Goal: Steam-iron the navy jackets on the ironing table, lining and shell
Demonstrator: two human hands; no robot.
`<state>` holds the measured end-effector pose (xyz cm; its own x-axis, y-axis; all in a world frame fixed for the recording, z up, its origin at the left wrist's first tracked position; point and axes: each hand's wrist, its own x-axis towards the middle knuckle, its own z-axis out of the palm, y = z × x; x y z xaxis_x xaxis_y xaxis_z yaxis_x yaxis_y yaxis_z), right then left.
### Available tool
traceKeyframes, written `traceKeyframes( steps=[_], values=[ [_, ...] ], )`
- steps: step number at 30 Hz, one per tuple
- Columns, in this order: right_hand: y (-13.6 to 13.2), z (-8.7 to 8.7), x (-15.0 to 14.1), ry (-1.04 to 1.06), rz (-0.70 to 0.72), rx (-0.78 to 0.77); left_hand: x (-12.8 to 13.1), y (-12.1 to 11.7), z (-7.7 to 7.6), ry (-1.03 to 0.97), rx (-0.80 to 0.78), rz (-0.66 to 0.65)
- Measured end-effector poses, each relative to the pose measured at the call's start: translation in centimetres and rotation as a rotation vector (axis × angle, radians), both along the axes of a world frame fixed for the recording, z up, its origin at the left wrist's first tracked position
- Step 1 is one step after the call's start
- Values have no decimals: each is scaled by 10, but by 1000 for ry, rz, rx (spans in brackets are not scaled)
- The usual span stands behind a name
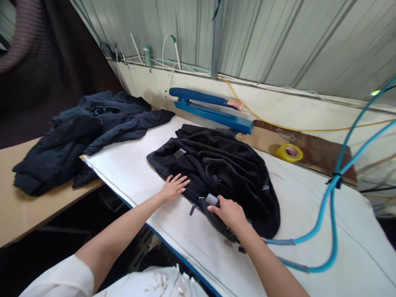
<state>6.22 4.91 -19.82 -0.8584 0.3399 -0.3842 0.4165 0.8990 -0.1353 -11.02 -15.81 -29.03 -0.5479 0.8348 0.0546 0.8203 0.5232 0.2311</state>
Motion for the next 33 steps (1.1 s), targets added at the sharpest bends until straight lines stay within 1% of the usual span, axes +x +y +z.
traceKeyframes(
  steps=[2,3,4,5,7,9,11,13,14,16,17,19,20,22,26,28,29,30,31,33],
  values=[
    [-4,1,-7,-16,-27,10,-16,-11,1,7,31,-12],
    [-6,2,-10,-33,-49,16,-26,-18,1,16,65,4],
    [-8,3,-12,-50,-71,20,-37,-26,1,28,118,53],
    [-9,3,-14,-60,-87,23,-49,-35,1,43,182,136],
    [-11,4,-17,-56,-91,17,-79,-54,1,72,301,332],
    [-14,4,-23,-37,-71,4,-113,-70,1,68,362,505],
    [-18,5,-32,-33,-53,-1,-146,-83,1,-13,353,592],
    [-23,8,-44,-36,-33,-3,-174,-89,3,-169,336,628],
    [-25,11,-51,-33,-16,-8,-186,-90,4,-263,334,613],
    [-30,16,-67,-35,27,-25,-202,-91,7,-432,352,512],
    [-33,18,-74,-41,52,-32,-208,-92,9,-486,371,442],
    [-40,22,-89,-55,99,-32,-214,-94,12,-510,398,300],
    [-43,23,-95,-62,117,-27,-215,-96,13,-484,394,253],
    [-51,24,-107,-75,138,-14,-215,-101,13,-408,340,221],
    [-68,22,-127,-82,127,12,-208,-108,14,-270,172,285],
    [-77,21,-136,-66,120,25,-203,-108,18,-154,162,305],
    [-81,20,-141,-60,119,32,-199,-107,20,-89,181,285],
    [-85,19,-146,-56,119,38,-195,-106,23,-33,209,236],
    [-89,19,-151,-54,117,45,-191,-104,26,1,232,150],
    [-96,18,-161,-53,92,63,-182,-98,29,-6,228,-93]
  ],
)
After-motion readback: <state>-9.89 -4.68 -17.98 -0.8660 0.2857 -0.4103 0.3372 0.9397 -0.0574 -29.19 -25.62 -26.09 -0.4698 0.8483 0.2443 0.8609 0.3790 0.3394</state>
